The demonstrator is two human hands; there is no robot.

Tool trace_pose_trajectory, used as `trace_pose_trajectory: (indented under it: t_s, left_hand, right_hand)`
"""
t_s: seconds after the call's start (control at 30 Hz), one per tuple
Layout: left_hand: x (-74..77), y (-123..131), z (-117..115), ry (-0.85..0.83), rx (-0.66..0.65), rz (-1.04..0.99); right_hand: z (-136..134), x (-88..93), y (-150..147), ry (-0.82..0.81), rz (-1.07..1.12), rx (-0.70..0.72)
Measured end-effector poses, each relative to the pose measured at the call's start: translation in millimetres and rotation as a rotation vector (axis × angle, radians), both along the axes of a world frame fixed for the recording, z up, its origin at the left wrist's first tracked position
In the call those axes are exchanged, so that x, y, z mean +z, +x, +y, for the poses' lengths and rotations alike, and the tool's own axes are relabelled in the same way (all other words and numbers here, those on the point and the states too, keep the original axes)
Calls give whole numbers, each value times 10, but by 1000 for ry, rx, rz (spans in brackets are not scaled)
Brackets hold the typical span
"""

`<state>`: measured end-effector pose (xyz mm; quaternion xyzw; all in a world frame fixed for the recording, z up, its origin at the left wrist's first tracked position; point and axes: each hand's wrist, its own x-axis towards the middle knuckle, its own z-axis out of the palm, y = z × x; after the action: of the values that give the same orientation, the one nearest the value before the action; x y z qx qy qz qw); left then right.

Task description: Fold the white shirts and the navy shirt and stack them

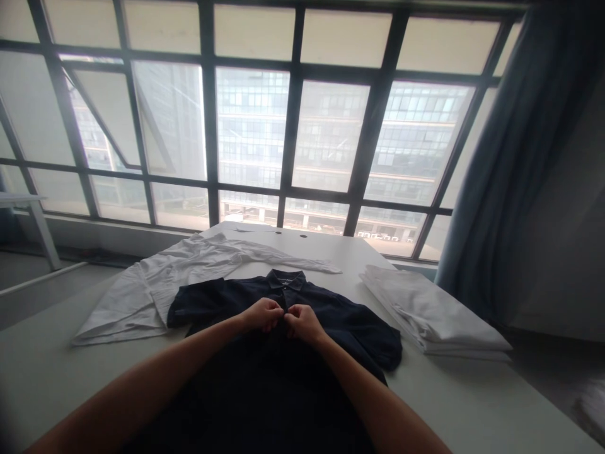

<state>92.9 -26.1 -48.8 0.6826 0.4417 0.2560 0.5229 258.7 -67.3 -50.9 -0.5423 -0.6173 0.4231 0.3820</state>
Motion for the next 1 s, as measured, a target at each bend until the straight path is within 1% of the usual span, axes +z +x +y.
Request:
trace_pose_trajectory:
  t_s: [0.1,0.17,0.3,0.43,0.47,0.57,0.6,0.63,0.67,0.77,0.83,0.9,1.0]
  left_hand:
    - [39,29,-30,-21,33,71]
    - [75,37,-62,-1,36,121]
    - [125,29,-130,116,-2,225]
    - [144,22,-181,190,-1,322]
    - [148,21,-191,227,-1,357]
    - [159,14,-206,429,3,453]
    - [163,11,-205,472,3,464]
    - [166,9,-199,468,0,456]
    - [168,7,-191,412,-6,430]
    - [172,11,-161,123,-17,273]
    - [174,20,-151,1,-11,152]
    - [178,28,-151,-54,-7,62]
    - [186,32,-160,-89,-4,5]
  right_hand:
    - [4,3,13,-30,-17,-3]
    - [14,30,15,-59,-25,-11]
    - [17,70,17,-90,-18,-36]
    - [12,80,41,-122,-4,-15]
    - [12,80,49,-126,1,-5]
    - [21,78,68,-134,8,17]
    - [26,78,71,-139,6,24]
    - [31,77,73,-146,4,30]
    - [37,75,74,-152,2,37]
    - [50,65,72,-147,11,58]
    - [52,53,69,-118,29,59]
    - [45,42,61,-90,55,43]
    - [26,38,44,-64,89,-1]
